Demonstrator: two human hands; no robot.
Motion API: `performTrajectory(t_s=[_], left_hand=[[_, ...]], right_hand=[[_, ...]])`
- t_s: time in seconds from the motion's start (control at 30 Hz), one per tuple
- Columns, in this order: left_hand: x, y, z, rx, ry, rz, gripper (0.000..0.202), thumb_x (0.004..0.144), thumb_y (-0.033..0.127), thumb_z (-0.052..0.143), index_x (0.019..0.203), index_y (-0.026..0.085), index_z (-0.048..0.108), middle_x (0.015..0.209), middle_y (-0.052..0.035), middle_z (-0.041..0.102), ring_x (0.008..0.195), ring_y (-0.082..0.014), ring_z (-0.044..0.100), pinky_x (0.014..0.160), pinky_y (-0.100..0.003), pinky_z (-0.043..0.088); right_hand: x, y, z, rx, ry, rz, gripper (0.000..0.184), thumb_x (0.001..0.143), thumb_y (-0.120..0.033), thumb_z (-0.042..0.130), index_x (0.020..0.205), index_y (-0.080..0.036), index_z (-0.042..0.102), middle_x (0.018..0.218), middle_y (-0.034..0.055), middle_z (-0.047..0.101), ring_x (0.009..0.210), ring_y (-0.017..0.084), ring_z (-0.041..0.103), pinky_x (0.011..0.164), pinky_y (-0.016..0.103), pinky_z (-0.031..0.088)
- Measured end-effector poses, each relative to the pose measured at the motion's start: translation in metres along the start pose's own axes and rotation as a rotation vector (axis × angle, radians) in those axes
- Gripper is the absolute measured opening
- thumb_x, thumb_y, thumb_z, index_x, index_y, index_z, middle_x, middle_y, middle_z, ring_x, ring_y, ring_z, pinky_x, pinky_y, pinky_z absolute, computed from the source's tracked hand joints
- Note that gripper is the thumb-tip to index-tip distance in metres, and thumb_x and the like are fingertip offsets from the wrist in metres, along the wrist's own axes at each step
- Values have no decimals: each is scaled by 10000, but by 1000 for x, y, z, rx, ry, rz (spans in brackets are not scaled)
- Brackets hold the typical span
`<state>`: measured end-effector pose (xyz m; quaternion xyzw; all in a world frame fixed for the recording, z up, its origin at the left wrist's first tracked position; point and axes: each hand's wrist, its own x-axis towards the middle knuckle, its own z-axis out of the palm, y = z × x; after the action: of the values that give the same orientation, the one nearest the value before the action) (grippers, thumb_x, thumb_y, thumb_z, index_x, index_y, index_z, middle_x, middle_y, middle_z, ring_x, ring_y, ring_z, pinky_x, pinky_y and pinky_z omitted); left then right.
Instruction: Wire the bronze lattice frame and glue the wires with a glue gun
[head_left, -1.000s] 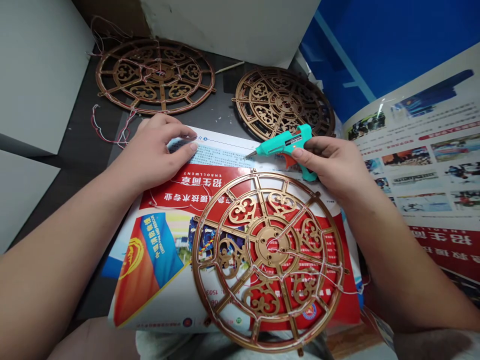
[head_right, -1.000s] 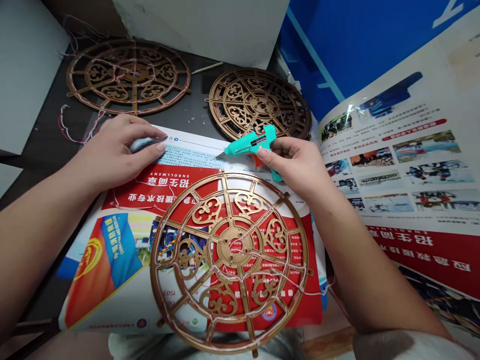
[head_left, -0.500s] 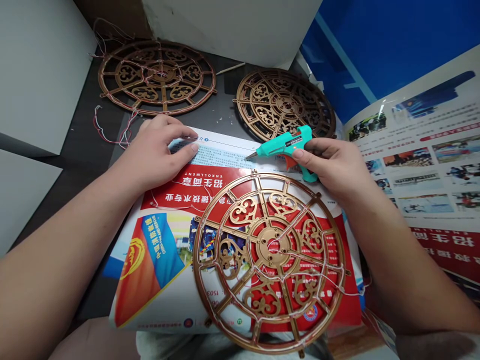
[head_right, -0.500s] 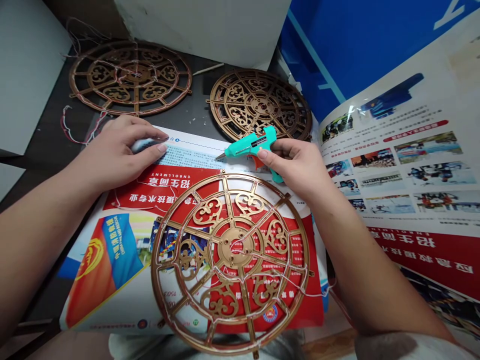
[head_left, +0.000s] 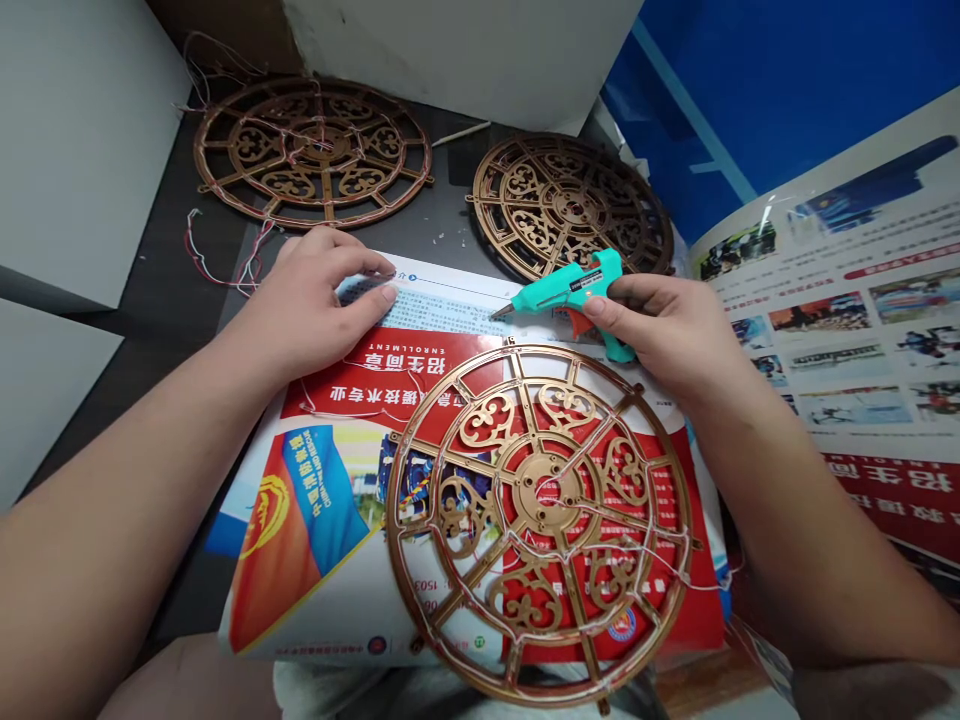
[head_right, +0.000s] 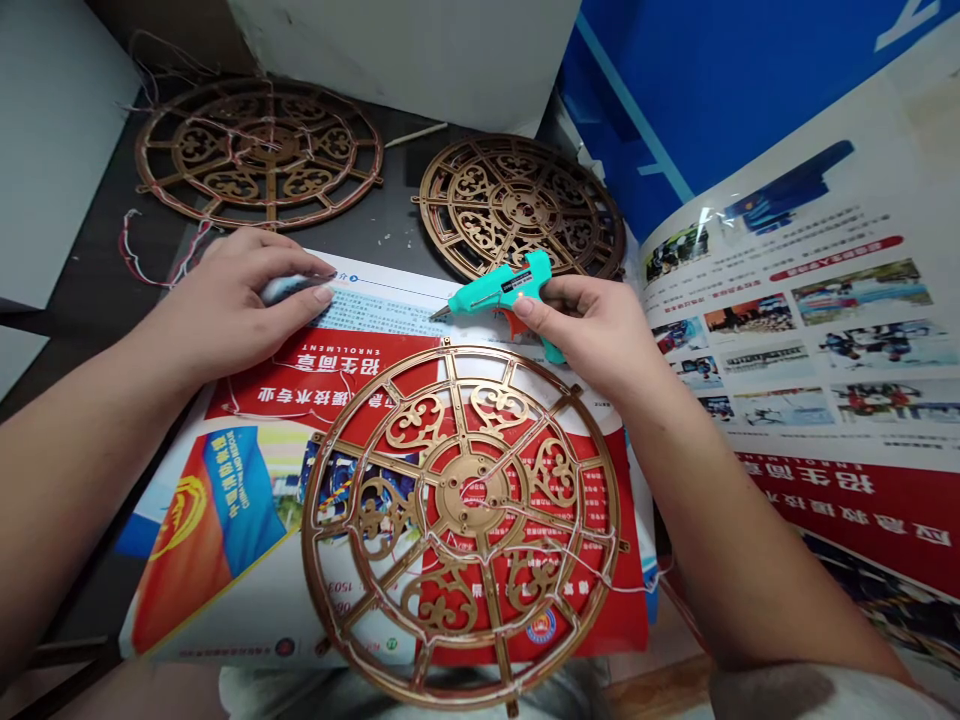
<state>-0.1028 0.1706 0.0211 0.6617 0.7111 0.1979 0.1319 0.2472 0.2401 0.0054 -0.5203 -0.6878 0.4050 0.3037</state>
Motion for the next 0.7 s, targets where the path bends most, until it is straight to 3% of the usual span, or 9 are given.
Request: performTrajectory(t_s=[0.27,0.7], left_hand=[[0,0,-1,-19,-12,15,607,821,710,499,1223,297,690,1354,-36,525,1362,-274,415,1284,-590,347],[0,2,-1,-31,-7,-3,621,798,734,503,1196,297,691,1358,-39,525,1342,-253,420,1270,-582,346]], right_hand=[[-1,-5,4,-44,45,-12,531,755,-689,789,995,-216,808,796,61,712,703,185,602,570,316,462],[0,-6,6,-56,68,2,500,749,-679,799,938,-216,804,732,37,649,637,147,533,541,305,387]])
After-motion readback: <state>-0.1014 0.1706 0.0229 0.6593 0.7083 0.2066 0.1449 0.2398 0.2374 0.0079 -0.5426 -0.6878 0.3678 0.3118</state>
